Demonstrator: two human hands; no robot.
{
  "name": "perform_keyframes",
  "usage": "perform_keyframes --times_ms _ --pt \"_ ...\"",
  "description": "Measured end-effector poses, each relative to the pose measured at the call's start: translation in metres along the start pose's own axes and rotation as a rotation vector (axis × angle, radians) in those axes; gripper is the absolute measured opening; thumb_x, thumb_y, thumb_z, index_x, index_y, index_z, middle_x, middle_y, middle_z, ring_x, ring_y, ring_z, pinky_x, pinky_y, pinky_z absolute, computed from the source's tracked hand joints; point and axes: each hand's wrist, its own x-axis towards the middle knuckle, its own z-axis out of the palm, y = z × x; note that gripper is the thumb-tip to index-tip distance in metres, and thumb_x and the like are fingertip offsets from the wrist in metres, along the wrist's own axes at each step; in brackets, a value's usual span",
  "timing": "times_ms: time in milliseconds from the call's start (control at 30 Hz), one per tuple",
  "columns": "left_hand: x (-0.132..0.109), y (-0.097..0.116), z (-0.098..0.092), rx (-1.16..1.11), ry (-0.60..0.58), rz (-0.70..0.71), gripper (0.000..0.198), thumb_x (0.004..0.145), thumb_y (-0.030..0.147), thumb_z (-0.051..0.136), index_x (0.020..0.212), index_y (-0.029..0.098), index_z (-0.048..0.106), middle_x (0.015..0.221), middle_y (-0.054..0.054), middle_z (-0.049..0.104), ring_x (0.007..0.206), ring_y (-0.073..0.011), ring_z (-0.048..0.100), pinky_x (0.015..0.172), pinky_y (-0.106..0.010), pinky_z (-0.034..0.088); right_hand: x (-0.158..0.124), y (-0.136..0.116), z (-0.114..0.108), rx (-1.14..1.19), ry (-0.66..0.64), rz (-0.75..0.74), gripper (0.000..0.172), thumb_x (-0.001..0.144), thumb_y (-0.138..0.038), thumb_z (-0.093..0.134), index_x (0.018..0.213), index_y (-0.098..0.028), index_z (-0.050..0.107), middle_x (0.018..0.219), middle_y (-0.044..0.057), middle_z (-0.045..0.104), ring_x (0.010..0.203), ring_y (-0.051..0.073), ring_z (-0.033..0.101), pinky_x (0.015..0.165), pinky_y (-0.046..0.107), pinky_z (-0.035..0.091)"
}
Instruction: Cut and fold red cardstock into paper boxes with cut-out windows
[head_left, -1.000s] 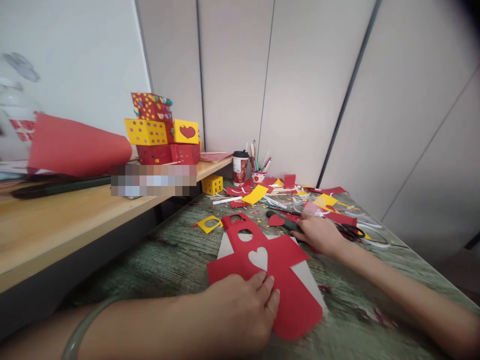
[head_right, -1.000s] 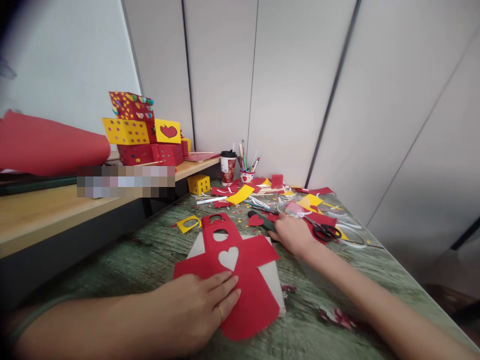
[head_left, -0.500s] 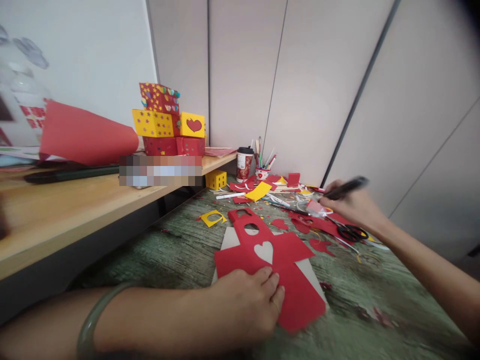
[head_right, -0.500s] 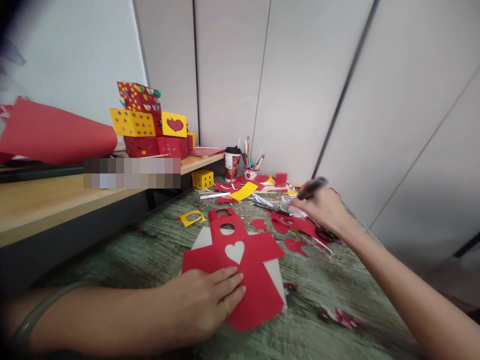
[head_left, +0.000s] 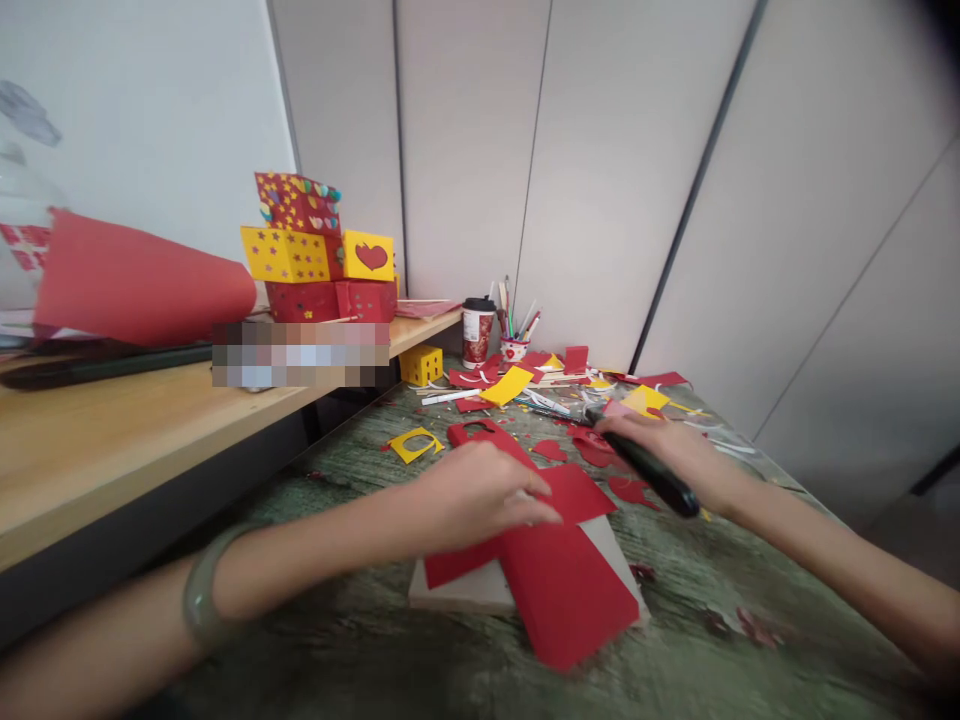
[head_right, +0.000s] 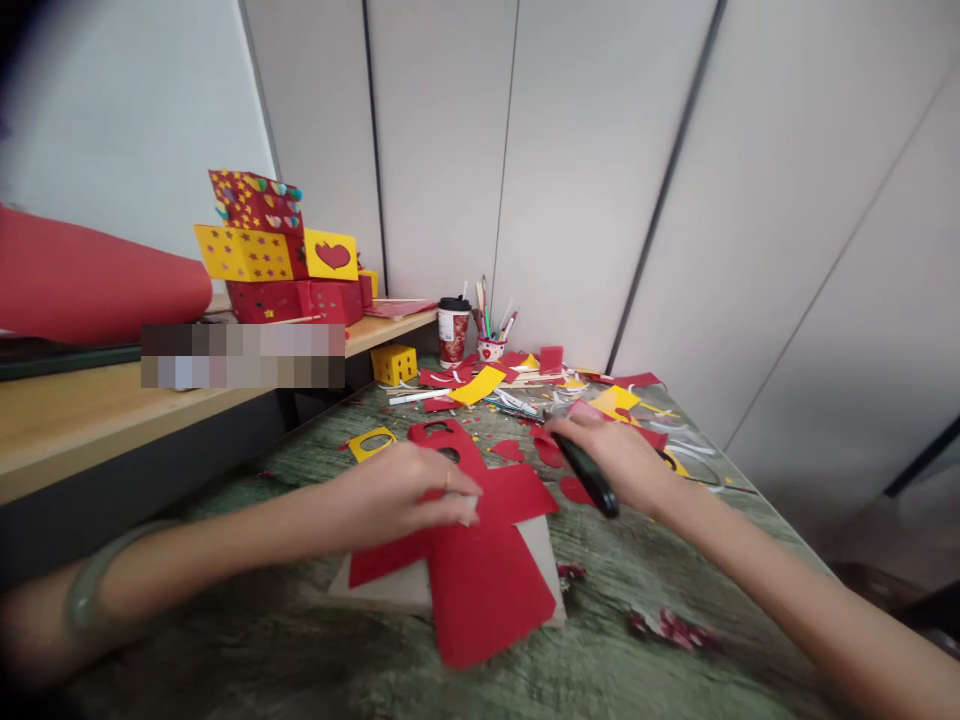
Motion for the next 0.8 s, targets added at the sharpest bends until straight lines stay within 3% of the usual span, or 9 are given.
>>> perform_keyframes --times_ms 67,167,300,400,467,567,667,800 --pt "0.027 -0.016 -0.003 -0.05 -0.043 -0.046 0.023 0.082 0.028 0.047 0.091 0.019 0.065 0.086 -0.002 0.067 0.076 -0.0131 0.061 0.069 -0.022 0.042 -0.012 0.0 0.006 -0.085 -0.084 -0.065 0.041 0.077 -0.007 0.045 0.112 -0.028 0.051 0.102 0.006 0.061 0.081 0.022 0.061 0.06 0.03 0.045" --pt "0.069 -0.04 0.005 -0.099 -0.104 -0.114 0.022 0.081 0.029 0.051 0.095 0.015 0.061 0.092 -0.003 0.063 0.082 -0.0166 0.059 0.072 -0.027 0.045 -0.023 -0.007 0.015 -0.196 -0.171 -0.144 0.037 0.078 -0.006 0.043 0.108 -0.026 0.054 0.095 0.006 0.062 0.078 0.022 0.062 0.057 0.029 0.046" --pt "0.115 -0.061 0.023 -0.132 -0.204 -0.217 0.03 0.083 0.031 0.048 0.108 0.014 0.051 0.109 -0.007 0.052 0.092 -0.0199 0.054 0.076 -0.037 0.047 -0.027 -0.02 0.022 -0.312 -0.21 -0.176 0.029 0.08 -0.008 0.044 0.104 -0.021 0.056 0.088 0.008 0.063 0.076 0.023 0.062 0.06 0.033 0.048" --pt "0.137 -0.07 0.032 -0.131 -0.282 -0.306 0.03 0.084 0.031 0.048 0.107 0.014 0.051 0.108 -0.006 0.052 0.092 -0.0208 0.053 0.077 -0.038 0.046 -0.033 -0.021 0.021 -0.343 -0.218 -0.155 0.039 0.08 -0.009 0.045 0.115 -0.024 0.049 0.09 0.006 0.064 0.077 0.02 0.062 0.062 0.03 0.049" --pt "0.147 -0.073 0.037 -0.125 -0.336 -0.371 0.03 0.084 0.031 0.048 0.107 0.014 0.051 0.108 -0.006 0.052 0.092 -0.0209 0.053 0.077 -0.038 0.046 -0.039 -0.013 0.019 -0.349 -0.208 -0.102 0.047 0.081 -0.011 0.045 0.124 -0.027 0.039 0.097 0.005 0.064 0.079 0.017 0.063 0.063 0.026 0.049" --pt "0.156 -0.075 0.041 -0.121 -0.405 -0.459 0.03 0.084 0.031 0.048 0.109 0.014 0.05 0.108 -0.007 0.052 0.092 -0.0201 0.054 0.077 -0.038 0.046 -0.045 0.01 0.015 -0.391 -0.148 0.11 0.041 0.085 -0.02 0.037 0.126 -0.024 0.036 0.102 0.007 0.063 0.082 0.019 0.063 0.061 0.028 0.048" --pt "0.159 -0.073 0.042 -0.137 -0.451 -0.515 0.03 0.083 0.03 0.048 0.108 0.014 0.051 0.109 -0.007 0.052 0.092 -0.0201 0.053 0.076 -0.037 0.046 -0.048 0.039 0.015 -0.446 -0.111 0.315 0.035 0.086 -0.024 0.031 0.116 -0.013 0.046 0.106 0.016 0.06 0.088 0.029 0.06 0.059 0.036 0.047" --pt "0.158 -0.071 0.04 -0.166 -0.47 -0.549 0.03 0.084 0.03 0.048 0.109 0.014 0.05 0.109 -0.007 0.052 0.093 -0.0196 0.054 0.077 -0.038 0.046 -0.05 0.063 0.018 -0.444 -0.205 0.431 0.03 0.085 -0.031 0.036 0.086 -0.012 0.059 0.085 0.015 0.065 0.078 0.031 0.063 0.055 0.037 0.046"
